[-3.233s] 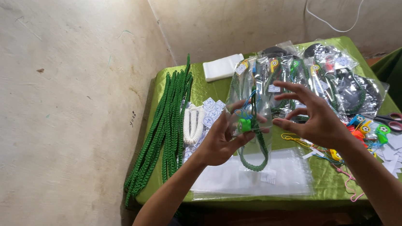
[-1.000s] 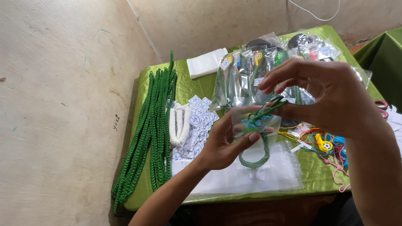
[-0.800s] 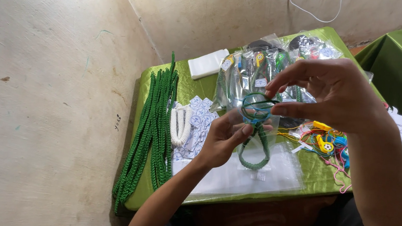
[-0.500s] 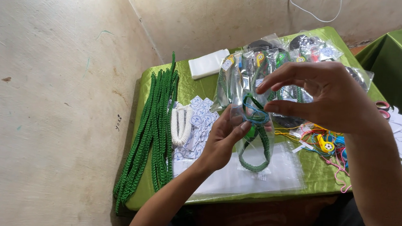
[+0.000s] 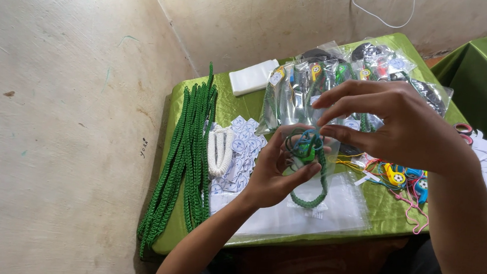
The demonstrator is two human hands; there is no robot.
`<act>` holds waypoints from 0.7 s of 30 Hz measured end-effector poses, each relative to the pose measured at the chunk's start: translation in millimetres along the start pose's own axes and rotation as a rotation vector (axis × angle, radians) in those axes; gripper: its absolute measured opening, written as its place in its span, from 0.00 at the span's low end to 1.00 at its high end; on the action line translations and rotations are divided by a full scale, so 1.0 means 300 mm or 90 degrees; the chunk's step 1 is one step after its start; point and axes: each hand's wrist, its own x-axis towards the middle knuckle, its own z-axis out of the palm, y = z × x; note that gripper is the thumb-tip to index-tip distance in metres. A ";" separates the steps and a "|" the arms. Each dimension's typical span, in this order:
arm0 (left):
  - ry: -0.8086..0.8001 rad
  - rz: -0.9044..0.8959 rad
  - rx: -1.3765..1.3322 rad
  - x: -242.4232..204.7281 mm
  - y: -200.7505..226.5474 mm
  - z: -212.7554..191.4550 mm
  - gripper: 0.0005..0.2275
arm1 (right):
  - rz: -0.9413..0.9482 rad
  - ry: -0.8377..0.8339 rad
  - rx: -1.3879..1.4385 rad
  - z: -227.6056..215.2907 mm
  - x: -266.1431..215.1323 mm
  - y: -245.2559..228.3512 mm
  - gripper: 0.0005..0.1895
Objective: The person places a green beaded rope into a clear plastic bag, seals it, and sets it aside. They then pick up another green beaded rope, fold it, and attach a red whistle to one end. The person continues to handle the beaded rope and whistle while preparing to package the item.
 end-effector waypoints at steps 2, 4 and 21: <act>0.006 -0.008 0.002 0.000 -0.009 -0.001 0.23 | -0.025 0.025 -0.008 0.007 0.004 0.003 0.06; 0.012 -0.015 0.004 0.002 -0.019 -0.006 0.24 | -0.049 0.049 -0.016 0.014 0.007 -0.002 0.05; 0.017 -0.008 0.072 0.020 -0.045 -0.026 0.29 | -0.084 0.305 -0.048 0.047 0.022 -0.077 0.04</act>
